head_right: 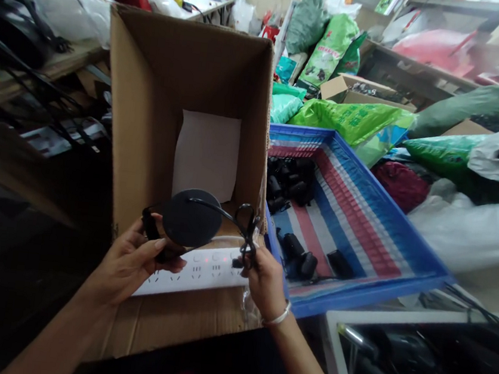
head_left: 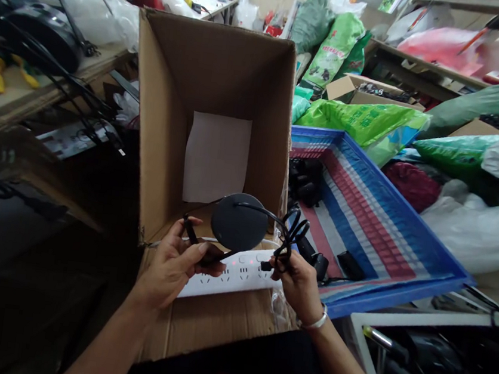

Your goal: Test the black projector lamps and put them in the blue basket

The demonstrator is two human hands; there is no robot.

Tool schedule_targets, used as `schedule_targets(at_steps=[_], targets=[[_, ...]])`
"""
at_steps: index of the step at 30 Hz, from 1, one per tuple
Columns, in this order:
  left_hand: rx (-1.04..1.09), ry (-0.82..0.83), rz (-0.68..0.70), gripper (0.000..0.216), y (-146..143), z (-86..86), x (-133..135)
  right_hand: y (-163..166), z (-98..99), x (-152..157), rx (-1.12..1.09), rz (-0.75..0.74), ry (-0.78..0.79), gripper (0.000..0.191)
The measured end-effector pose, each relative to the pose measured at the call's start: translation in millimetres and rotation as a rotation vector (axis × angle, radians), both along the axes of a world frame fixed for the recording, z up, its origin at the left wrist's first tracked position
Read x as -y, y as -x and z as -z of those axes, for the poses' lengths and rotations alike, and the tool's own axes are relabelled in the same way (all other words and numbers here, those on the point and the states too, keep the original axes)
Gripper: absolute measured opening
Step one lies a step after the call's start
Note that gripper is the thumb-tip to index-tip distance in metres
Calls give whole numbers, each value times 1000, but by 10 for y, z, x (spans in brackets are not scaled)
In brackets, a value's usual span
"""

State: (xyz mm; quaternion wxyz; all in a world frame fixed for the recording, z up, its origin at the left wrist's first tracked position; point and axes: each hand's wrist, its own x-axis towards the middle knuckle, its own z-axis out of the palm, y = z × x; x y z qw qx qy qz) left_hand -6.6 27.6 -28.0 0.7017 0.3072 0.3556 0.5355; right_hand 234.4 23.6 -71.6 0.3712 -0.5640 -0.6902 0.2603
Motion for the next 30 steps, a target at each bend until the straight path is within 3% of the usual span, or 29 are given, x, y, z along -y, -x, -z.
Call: schedule_targets(at_steps=[7, 14, 24, 30], targets=[[2, 15, 13, 43, -22, 35, -25, -17, -7, -38, 33, -33, 15, 15], [108, -4, -12, 44, -30, 88, -76, 99, 131, 28, 255, -143, -155, 14], [60, -175, -4, 43, -110, 212, -135, 12, 431, 56, 142, -54, -156, 11], [77, -152, -17, 42, -112, 253, -89, -42, 546, 47, 25, -19, -68, 15]])
